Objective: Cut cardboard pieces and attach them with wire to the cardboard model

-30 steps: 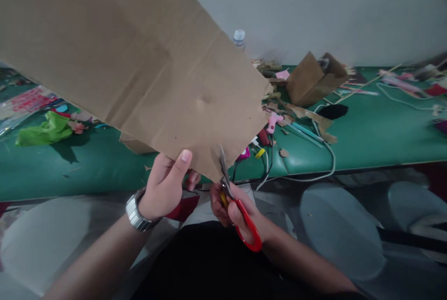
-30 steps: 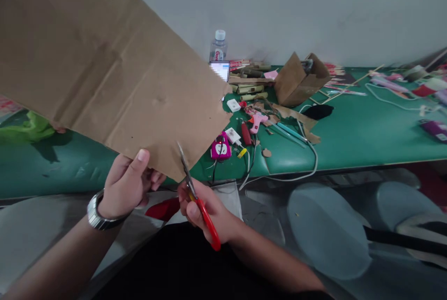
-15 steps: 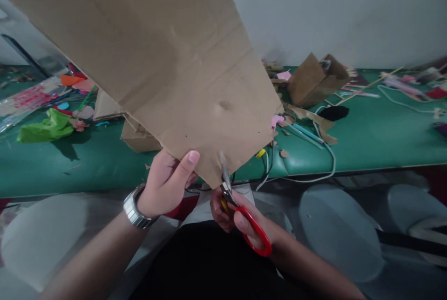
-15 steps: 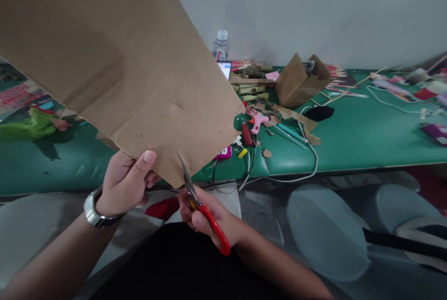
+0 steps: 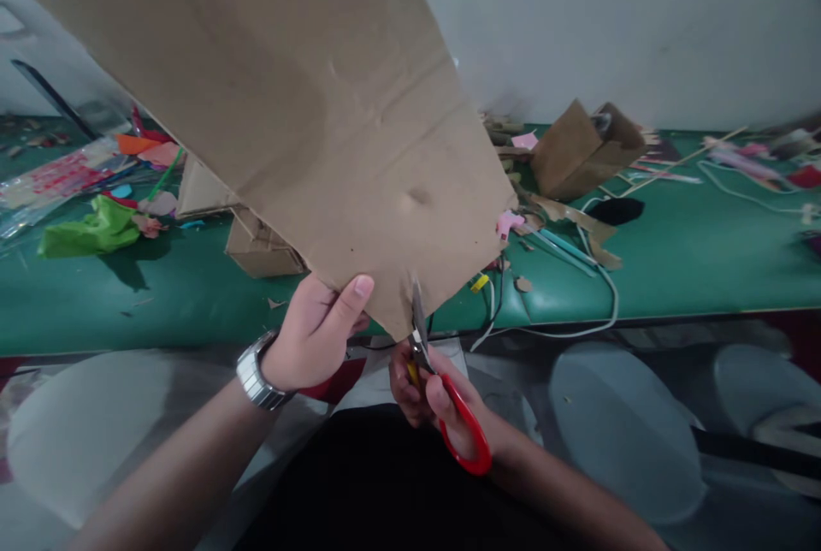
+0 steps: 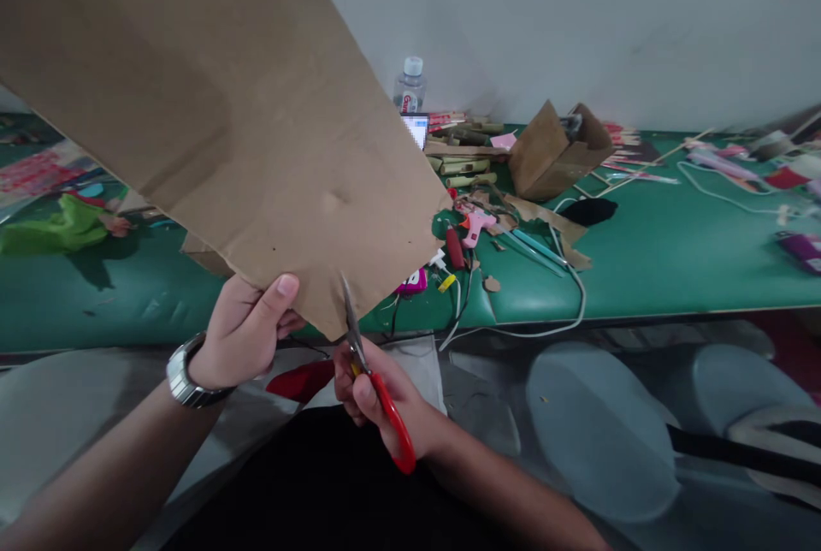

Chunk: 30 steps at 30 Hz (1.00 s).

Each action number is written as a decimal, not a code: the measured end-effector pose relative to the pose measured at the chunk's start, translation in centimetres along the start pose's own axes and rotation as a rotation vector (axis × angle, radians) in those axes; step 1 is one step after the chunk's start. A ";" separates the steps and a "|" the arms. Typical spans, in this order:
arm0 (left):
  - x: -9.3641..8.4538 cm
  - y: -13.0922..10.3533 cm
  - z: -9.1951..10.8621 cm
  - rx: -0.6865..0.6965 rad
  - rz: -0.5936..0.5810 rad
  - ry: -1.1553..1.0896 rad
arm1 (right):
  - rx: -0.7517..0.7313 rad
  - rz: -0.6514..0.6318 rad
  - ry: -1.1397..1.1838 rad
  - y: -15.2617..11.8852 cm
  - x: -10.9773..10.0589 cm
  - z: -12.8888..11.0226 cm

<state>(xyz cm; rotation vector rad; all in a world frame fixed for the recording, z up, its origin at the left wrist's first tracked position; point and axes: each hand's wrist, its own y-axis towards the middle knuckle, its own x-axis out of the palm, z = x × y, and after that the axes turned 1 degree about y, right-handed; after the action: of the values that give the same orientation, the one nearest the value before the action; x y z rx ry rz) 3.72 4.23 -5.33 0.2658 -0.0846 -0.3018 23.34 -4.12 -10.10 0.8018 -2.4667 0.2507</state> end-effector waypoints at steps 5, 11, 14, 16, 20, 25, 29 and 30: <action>0.3 -0.3 -0.4 -0.033 0.054 -0.030 | -0.020 0.018 0.049 0.3 0.3 0.4; 0.6 -0.5 -0.6 -0.019 0.073 -0.080 | -0.086 0.031 -0.054 0.6 0.1 0.8; 0.6 -0.4 -0.5 -0.019 0.047 -0.101 | -0.108 0.040 -0.141 0.7 -0.2 0.8; 0.6 -0.4 -0.3 -0.026 0.040 -0.123 | -0.121 0.046 -0.214 0.6 -0.4 0.6; 0.7 -0.2 0.0 -0.041 0.032 -0.163 | -0.123 0.066 -0.352 0.4 -0.8 0.2; 0.7 -0.1 0.2 -0.057 0.049 -0.176 | -0.132 0.095 -0.428 0.6 -1.0 0.1; 0.8 0.0 0.5 -0.106 0.068 -0.152 | -0.125 0.112 -0.463 0.7 -0.9 0.0; 0.8 0.0 0.5 -0.118 0.078 -0.151 | -0.128 0.112 -0.460 0.7 -0.9 -0.1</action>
<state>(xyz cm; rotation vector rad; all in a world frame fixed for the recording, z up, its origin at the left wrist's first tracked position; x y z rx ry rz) 4.43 3.84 -4.84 0.1218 -0.2248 -0.2482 23.59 -3.07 -10.58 0.7297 -2.9257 -0.0627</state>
